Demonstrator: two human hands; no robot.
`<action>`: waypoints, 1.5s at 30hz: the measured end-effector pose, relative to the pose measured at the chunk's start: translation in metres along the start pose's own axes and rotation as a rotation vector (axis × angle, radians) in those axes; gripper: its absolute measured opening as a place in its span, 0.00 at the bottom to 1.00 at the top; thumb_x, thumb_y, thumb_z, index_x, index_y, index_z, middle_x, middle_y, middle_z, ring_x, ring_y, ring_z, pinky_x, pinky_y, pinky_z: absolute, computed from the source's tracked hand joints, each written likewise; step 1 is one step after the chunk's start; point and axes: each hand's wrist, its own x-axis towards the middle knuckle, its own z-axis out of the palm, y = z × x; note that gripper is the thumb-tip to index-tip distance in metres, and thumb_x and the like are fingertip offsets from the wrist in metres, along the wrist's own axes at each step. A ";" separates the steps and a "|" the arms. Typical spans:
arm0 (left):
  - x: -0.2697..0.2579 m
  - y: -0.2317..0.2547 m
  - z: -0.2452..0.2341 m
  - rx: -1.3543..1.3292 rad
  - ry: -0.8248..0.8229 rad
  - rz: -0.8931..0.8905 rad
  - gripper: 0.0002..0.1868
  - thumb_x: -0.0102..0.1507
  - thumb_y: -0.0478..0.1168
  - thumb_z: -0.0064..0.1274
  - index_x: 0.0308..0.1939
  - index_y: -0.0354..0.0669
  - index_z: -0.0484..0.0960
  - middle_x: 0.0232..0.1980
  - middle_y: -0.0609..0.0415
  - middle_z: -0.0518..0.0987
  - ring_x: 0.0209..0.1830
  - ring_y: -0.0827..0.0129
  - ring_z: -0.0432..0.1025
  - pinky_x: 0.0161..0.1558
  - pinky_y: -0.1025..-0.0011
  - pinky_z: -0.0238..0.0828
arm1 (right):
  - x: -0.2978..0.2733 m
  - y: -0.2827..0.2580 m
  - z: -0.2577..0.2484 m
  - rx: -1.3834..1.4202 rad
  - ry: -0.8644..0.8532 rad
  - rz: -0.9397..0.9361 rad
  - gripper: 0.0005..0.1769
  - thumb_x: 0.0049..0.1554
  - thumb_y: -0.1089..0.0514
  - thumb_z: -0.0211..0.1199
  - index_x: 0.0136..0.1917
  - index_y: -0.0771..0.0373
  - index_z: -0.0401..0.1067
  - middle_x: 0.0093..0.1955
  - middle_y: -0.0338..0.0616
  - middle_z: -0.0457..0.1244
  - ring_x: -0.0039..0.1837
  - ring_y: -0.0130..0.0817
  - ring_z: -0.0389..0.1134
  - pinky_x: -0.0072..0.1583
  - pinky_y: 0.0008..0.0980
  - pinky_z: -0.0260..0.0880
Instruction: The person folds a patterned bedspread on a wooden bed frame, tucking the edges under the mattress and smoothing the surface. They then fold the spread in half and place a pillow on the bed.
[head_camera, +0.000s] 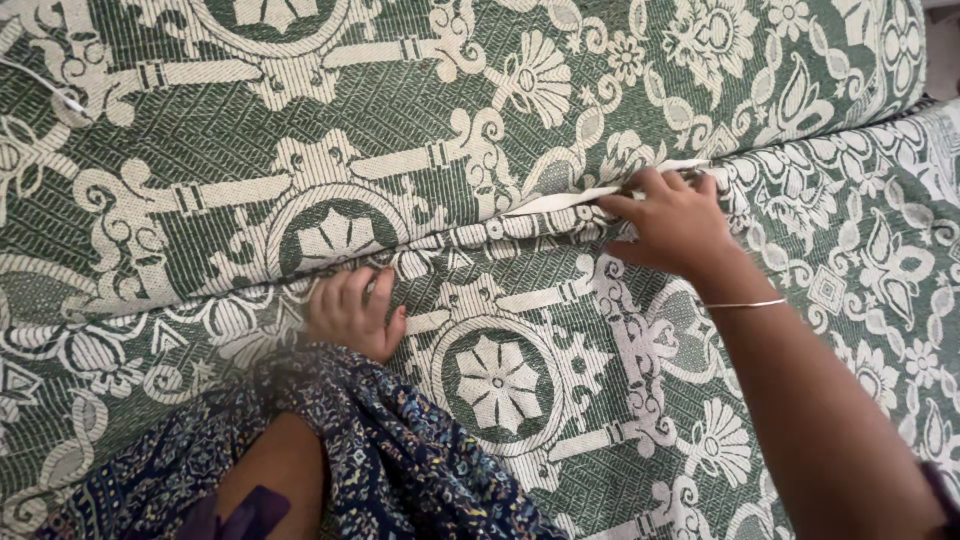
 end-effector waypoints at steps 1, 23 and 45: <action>0.000 0.000 -0.002 -0.001 -0.017 -0.002 0.22 0.63 0.50 0.40 0.51 0.42 0.81 0.40 0.48 0.77 0.37 0.58 0.68 0.42 0.57 0.64 | 0.002 -0.007 -0.003 -0.026 -0.006 -0.003 0.35 0.50 0.29 0.67 0.68 0.35 0.69 0.70 0.43 0.59 0.72 0.42 0.58 0.73 0.64 0.43; -0.001 -0.001 -0.009 -0.038 -0.103 -0.014 0.23 0.64 0.50 0.39 0.52 0.41 0.81 0.41 0.47 0.76 0.37 0.58 0.68 0.40 0.56 0.65 | 0.062 -0.072 0.030 0.567 0.165 0.376 0.12 0.74 0.50 0.53 0.52 0.59 0.67 0.35 0.44 0.66 0.33 0.38 0.65 0.34 0.41 0.64; 0.019 0.001 -0.033 -0.040 -0.245 -0.018 0.24 0.65 0.51 0.40 0.57 0.42 0.77 0.48 0.48 0.72 0.44 0.58 0.68 0.45 0.55 0.66 | 0.031 -0.056 0.011 0.214 -0.028 0.016 0.28 0.54 0.30 0.64 0.55 0.52 0.75 0.50 0.41 0.69 0.56 0.37 0.71 0.71 0.47 0.57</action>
